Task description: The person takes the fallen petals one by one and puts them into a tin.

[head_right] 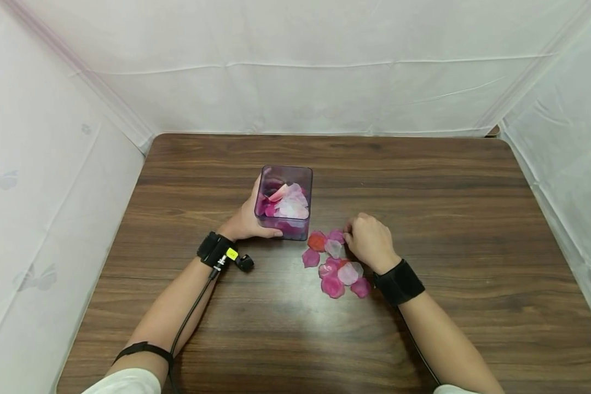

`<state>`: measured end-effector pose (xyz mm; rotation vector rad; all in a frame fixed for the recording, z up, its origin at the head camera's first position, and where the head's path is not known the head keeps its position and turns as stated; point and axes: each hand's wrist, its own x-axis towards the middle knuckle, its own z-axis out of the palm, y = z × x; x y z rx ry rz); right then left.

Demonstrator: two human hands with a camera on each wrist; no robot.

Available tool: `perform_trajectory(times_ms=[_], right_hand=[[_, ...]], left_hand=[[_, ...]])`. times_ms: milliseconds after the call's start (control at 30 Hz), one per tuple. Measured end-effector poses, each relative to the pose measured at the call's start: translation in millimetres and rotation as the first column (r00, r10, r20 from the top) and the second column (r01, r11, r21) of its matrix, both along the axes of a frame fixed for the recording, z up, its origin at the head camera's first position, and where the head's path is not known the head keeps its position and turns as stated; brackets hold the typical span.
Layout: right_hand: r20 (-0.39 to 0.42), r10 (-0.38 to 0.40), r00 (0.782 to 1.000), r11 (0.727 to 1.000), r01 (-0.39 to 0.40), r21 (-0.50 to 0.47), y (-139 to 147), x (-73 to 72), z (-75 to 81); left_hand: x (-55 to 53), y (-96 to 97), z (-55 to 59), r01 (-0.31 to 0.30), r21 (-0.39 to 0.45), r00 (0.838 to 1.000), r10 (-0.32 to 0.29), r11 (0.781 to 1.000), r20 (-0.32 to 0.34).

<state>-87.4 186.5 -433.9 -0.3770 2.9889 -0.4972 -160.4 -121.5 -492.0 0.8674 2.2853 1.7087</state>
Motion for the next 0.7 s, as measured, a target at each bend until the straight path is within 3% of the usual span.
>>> perform_trajectory(times_ms=[167, 333, 367, 567, 700], right_hand=[[-0.016, -0.004, 1.0, 1.0, 0.004, -0.004, 2, -0.3, 4.9], [-0.069, -0.023, 0.997, 0.999, 0.02, -0.032, 4, -3.8, 22.4], [-0.094, -0.022, 0.995, 0.999, 0.018, -0.044, 4, -5.1, 26.9], [-0.27, -0.054, 0.961, 0.988, 0.012, -0.153, -7, -15.1, 60.4], [-0.326, -0.071, 0.943, 0.976, -0.002, -0.218, -24, -21.4, 79.9]], left_hand=[[1.2, 0.4, 4.8, 0.0, -0.003, 1.0, 0.0, 1.0, 0.006], [1.2, 0.7, 5.1, 0.002, -0.001, 1.0, -0.002, 1.0, -0.003], [-0.8, 0.7, -0.1, 0.001, 0.005, 1.0, -0.001, 1.0, -0.012], [-0.7, 0.5, 0.3, 0.004, 0.012, 1.0, -0.004, 1.0, -0.011], [0.0, -0.3, 0.5, 0.002, 0.002, 1.0, -0.002, 1.0, 0.003]])
